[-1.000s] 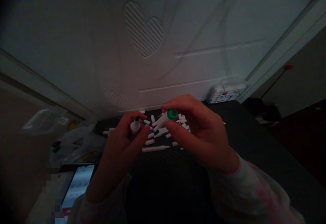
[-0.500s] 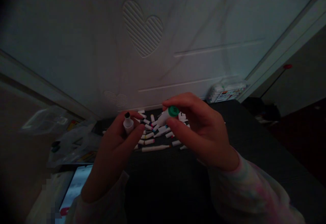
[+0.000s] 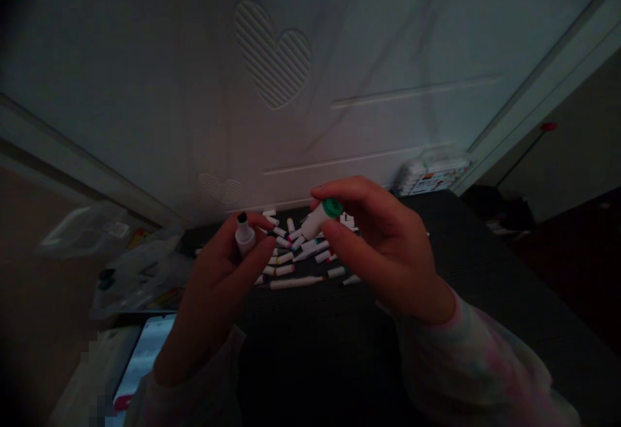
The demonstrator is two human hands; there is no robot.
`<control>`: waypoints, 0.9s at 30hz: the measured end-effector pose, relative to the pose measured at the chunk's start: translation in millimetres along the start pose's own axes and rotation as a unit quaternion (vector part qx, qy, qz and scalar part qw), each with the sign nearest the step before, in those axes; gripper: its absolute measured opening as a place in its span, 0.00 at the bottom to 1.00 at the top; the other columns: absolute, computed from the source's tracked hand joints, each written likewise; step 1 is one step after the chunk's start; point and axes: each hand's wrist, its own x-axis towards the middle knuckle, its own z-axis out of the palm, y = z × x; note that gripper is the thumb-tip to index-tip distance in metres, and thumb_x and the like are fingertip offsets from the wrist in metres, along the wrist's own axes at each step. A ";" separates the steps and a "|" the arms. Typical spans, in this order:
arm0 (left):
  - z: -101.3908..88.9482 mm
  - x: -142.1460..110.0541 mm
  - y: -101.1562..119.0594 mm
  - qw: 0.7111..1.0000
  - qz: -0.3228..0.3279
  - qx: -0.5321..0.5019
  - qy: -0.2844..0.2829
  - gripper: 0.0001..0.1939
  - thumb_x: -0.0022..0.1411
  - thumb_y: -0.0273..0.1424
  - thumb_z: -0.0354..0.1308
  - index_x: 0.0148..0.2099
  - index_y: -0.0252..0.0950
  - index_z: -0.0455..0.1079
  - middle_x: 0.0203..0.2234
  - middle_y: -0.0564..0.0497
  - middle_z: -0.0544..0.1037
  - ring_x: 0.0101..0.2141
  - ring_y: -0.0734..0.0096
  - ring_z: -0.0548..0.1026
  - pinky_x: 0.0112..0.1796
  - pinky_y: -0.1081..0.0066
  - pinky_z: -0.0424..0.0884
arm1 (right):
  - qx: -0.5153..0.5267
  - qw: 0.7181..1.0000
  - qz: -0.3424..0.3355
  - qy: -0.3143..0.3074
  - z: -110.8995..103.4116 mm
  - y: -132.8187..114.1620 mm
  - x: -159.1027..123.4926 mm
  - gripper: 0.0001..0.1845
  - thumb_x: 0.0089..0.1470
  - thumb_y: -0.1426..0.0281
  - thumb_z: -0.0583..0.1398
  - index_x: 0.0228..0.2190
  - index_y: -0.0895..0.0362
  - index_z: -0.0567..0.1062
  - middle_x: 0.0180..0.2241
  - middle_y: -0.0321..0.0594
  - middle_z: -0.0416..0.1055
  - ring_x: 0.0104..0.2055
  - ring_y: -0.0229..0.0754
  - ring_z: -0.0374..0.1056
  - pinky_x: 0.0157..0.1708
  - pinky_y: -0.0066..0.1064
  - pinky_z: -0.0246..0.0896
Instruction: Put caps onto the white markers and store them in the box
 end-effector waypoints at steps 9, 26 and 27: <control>-1.9 0.2 -2.8 0.998 -0.014 -0.054 0.000 0.06 0.58 0.33 0.52 0.31 0.37 0.64 0.18 0.59 0.64 0.21 0.78 0.61 0.22 0.76 0.57 | 0.124 0.984 0.125 0.024 0.4 -0.3 5.1 0.12 0.50 0.74 0.60 0.37 0.47 0.75 0.34 0.33 0.72 0.32 0.36 0.67 0.28 0.26 0.65; -5.0 1.4 0.8 0.998 -0.023 -0.060 -0.029 0.05 0.58 0.33 0.52 0.31 0.37 0.65 0.19 0.59 0.65 0.21 0.78 0.61 0.22 0.77 0.57 | 0.116 0.979 0.163 -0.043 0.5 3.7 4.8 0.17 0.51 0.79 0.57 0.40 0.48 0.73 0.37 0.32 0.73 0.36 0.34 0.70 0.33 0.24 0.66; -4.9 1.3 1.1 0.998 -0.019 -0.049 -0.030 0.06 0.58 0.33 0.52 0.31 0.37 0.65 0.18 0.59 0.65 0.21 0.78 0.61 0.22 0.77 0.57 | 0.112 0.981 0.153 -0.043 0.4 3.7 4.7 0.17 0.51 0.79 0.57 0.40 0.48 0.73 0.37 0.32 0.73 0.37 0.34 0.70 0.33 0.24 0.67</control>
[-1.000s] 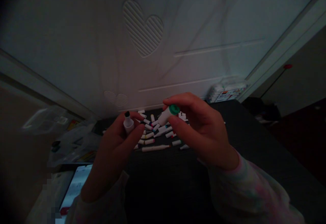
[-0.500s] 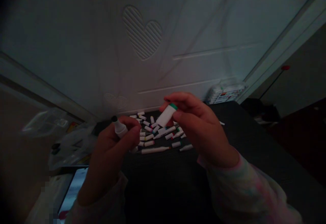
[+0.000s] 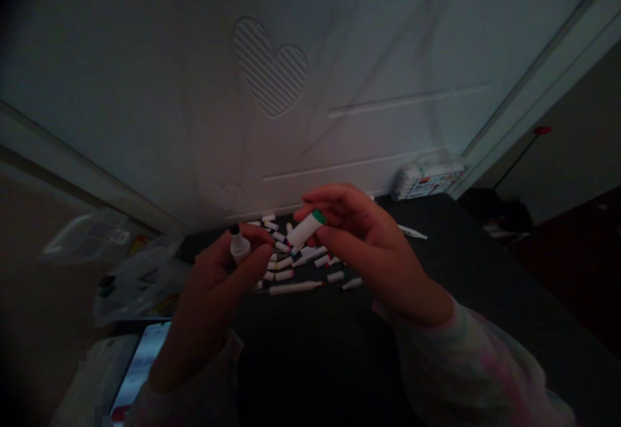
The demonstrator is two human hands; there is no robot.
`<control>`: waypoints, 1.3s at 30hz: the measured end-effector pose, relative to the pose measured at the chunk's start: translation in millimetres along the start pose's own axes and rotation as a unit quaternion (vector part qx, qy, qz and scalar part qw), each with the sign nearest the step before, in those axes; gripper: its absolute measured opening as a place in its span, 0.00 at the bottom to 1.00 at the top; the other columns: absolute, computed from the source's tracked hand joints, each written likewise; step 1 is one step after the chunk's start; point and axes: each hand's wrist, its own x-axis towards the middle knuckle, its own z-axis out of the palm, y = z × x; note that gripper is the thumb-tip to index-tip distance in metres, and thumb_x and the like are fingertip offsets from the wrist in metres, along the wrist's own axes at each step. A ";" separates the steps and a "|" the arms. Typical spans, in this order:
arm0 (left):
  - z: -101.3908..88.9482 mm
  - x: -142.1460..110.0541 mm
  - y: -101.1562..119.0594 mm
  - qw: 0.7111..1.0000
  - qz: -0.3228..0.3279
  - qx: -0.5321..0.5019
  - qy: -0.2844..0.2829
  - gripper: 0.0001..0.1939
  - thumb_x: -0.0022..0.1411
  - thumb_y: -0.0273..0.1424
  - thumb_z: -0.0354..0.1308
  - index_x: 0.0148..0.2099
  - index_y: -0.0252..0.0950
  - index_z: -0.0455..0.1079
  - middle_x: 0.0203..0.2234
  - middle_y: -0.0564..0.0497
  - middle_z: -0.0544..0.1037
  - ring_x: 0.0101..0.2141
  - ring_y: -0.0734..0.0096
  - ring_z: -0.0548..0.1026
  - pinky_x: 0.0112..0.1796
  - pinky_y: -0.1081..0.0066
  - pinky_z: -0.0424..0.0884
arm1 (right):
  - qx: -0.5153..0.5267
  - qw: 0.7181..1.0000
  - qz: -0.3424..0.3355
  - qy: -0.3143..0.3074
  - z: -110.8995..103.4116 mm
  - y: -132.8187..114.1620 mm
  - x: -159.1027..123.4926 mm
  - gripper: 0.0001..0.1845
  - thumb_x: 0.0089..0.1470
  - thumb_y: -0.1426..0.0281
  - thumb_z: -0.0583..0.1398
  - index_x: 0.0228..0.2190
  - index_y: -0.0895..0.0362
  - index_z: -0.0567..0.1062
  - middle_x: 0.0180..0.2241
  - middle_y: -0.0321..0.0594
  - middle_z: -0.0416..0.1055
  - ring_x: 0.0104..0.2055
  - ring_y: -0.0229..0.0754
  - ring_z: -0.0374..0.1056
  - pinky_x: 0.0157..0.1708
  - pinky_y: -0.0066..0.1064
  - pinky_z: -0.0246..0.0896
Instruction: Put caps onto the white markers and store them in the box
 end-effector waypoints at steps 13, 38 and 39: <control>7.5 3.0 -12.0 0.953 0.081 0.286 0.057 0.08 0.60 0.34 0.50 0.38 0.37 0.67 0.27 0.52 0.74 0.28 0.70 0.72 0.28 0.72 0.63 | -0.027 0.997 -0.061 0.028 2.0 -4.2 -4.7 0.20 0.51 0.83 0.56 0.41 0.47 0.71 0.38 0.30 0.73 0.38 0.32 0.70 0.34 0.21 0.66; 11.0 -1.0 -10.2 0.937 0.114 0.329 0.029 0.10 0.59 0.32 0.51 0.43 0.36 0.65 0.34 0.49 0.75 0.34 0.64 0.73 0.34 0.67 0.65 | -0.309 0.941 -0.129 -0.050 4.6 2.3 -7.5 0.18 0.53 0.75 0.59 0.45 0.49 0.68 0.41 0.36 0.70 0.45 0.40 0.66 0.42 0.30 0.63; 10.9 -1.2 -10.4 0.939 0.114 0.324 0.029 0.10 0.59 0.32 0.51 0.44 0.36 0.65 0.34 0.49 0.75 0.35 0.64 0.73 0.34 0.67 0.65 | -0.309 0.940 -0.133 -0.052 4.5 2.5 -7.4 0.18 0.53 0.75 0.59 0.45 0.49 0.68 0.41 0.36 0.70 0.45 0.39 0.66 0.42 0.29 0.63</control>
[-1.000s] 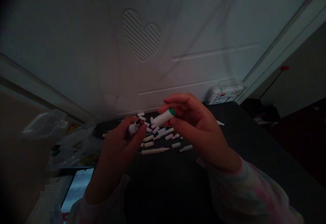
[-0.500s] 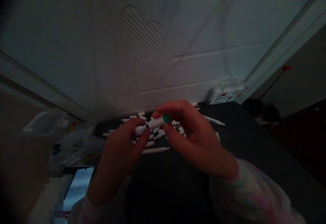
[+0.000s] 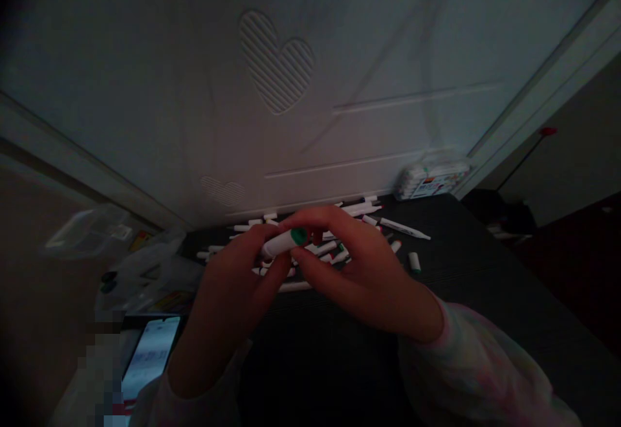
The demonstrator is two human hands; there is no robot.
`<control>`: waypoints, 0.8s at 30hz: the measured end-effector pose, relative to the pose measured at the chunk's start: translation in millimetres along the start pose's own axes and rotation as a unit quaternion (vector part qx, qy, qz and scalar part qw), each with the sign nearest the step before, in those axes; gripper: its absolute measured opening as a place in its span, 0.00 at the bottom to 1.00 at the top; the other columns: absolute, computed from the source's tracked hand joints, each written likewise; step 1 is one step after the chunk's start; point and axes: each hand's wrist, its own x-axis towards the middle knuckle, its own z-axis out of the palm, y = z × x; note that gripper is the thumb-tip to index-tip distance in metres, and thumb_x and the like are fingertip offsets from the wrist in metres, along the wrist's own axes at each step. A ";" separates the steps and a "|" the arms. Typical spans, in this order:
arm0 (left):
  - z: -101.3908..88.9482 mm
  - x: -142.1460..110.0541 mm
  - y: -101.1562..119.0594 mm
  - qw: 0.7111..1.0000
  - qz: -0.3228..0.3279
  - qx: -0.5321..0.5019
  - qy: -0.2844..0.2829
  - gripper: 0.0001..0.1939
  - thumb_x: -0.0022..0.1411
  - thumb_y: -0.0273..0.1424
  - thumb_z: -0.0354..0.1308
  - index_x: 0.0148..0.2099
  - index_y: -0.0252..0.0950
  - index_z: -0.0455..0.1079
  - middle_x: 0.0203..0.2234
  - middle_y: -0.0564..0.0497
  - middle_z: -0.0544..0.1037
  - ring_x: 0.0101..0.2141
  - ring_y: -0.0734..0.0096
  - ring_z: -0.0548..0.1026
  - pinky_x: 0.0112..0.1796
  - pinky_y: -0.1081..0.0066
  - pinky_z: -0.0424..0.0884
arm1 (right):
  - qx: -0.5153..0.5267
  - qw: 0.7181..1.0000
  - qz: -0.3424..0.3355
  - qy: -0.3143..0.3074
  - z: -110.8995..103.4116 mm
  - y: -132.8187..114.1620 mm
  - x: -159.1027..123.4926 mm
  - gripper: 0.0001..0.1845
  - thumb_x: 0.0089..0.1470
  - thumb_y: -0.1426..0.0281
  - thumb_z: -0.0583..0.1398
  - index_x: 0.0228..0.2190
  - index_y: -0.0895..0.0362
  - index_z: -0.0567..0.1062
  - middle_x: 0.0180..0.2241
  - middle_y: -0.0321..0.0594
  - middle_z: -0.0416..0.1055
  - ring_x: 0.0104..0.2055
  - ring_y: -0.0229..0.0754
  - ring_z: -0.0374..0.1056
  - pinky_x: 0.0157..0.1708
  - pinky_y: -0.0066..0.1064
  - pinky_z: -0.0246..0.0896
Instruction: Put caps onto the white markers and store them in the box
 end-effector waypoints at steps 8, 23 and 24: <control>-3.2 -0.1 2.8 0.997 -0.010 -0.071 -0.038 0.12 0.59 0.32 0.51 0.46 0.38 0.63 0.33 0.50 0.75 0.33 0.65 0.73 0.34 0.68 0.65 | 0.023 0.999 -0.030 -0.021 0.3 2.3 1.9 0.20 0.51 0.78 0.59 0.45 0.47 0.69 0.43 0.33 0.71 0.47 0.38 0.66 0.48 0.30 0.61; -20.4 11.0 -5.6 0.749 -0.170 -0.638 0.060 0.33 0.57 0.56 0.24 0.59 0.50 0.49 0.21 0.56 0.58 0.17 0.75 0.55 0.18 0.72 0.56 | 0.038 0.990 0.109 -0.076 8.8 5.1 9.0 0.14 0.56 0.66 0.55 0.45 0.54 0.68 0.41 0.41 0.69 0.42 0.40 0.66 0.38 0.30 0.63; -20.9 11.4 -4.8 0.753 -0.180 -0.630 0.067 0.33 0.57 0.56 0.23 0.60 0.52 0.48 0.21 0.56 0.58 0.17 0.75 0.54 0.18 0.72 0.56 | 0.031 0.987 0.114 -0.108 11.6 4.6 10.2 0.14 0.57 0.65 0.55 0.45 0.55 0.68 0.41 0.41 0.69 0.41 0.40 0.66 0.39 0.31 0.63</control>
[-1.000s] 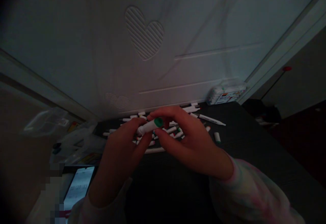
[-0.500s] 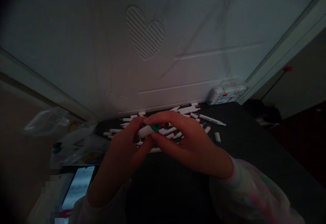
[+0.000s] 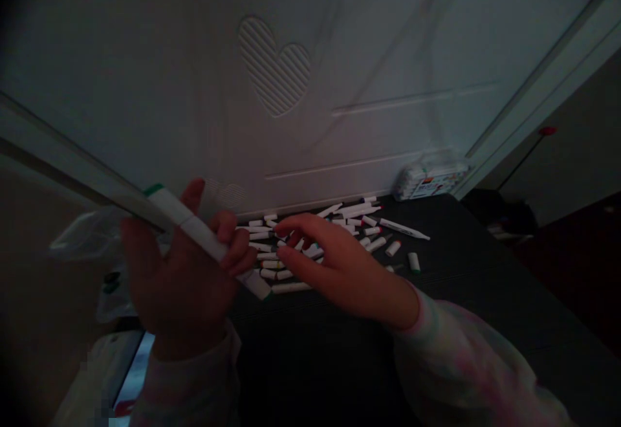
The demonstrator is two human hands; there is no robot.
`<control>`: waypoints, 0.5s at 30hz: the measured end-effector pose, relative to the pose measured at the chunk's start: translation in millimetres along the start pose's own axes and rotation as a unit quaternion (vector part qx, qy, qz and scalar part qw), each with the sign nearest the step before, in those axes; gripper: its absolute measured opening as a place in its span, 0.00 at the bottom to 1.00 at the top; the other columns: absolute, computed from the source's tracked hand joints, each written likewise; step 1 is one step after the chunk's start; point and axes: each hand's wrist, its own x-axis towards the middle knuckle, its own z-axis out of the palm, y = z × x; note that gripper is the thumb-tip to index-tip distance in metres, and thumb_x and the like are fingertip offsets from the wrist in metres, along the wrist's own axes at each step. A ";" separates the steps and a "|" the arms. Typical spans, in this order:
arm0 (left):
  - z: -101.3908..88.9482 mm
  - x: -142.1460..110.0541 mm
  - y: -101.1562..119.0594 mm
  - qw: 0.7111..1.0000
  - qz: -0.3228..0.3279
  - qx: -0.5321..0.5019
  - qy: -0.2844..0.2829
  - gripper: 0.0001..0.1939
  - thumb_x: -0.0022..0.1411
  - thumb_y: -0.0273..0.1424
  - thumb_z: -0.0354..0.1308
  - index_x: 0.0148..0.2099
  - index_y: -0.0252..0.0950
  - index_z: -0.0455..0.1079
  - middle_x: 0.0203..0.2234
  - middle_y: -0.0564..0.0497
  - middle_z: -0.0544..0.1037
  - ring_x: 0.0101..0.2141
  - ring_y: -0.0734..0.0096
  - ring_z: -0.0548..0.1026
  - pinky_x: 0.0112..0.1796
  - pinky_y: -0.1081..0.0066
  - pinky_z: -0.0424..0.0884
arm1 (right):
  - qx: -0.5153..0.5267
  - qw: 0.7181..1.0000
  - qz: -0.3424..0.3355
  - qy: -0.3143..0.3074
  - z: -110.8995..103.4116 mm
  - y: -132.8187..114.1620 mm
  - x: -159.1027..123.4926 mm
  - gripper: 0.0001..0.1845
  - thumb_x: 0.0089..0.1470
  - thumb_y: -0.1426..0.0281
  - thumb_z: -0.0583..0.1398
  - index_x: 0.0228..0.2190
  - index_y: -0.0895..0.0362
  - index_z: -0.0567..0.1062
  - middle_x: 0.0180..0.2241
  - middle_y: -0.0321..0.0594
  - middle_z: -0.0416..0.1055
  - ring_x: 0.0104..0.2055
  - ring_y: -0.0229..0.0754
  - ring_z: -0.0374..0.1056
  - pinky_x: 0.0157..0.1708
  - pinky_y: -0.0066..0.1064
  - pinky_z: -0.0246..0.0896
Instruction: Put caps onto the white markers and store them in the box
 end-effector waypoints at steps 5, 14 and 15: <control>4.9 -0.2 -4.8 0.995 0.013 -0.093 0.018 0.28 0.60 0.53 0.30 0.53 0.49 0.58 0.21 0.56 0.60 0.17 0.77 0.56 0.19 0.73 0.57 | -0.048 0.984 0.008 -0.171 12.1 -3.7 3.6 0.14 0.57 0.61 0.53 0.38 0.57 0.70 0.35 0.40 0.72 0.35 0.40 0.66 0.36 0.31 0.60; 4.5 1.3 -5.6 0.968 0.029 -0.245 0.044 0.31 0.59 0.55 0.32 0.42 0.39 0.67 0.23 0.51 0.70 0.21 0.72 0.67 0.25 0.69 0.67 | -0.102 0.978 0.040 -0.179 11.6 -3.3 4.9 0.13 0.59 0.63 0.50 0.35 0.59 0.69 0.30 0.39 0.69 0.31 0.39 0.64 0.31 0.29 0.54; 2.4 1.8 -3.9 0.966 0.035 -0.248 0.062 0.31 0.59 0.55 0.32 0.41 0.39 0.68 0.24 0.51 0.71 0.23 0.71 0.68 0.27 0.68 0.68 | -0.108 0.977 0.043 -0.176 10.2 -3.6 5.1 0.13 0.59 0.63 0.50 0.34 0.59 0.69 0.29 0.38 0.68 0.30 0.38 0.63 0.31 0.28 0.54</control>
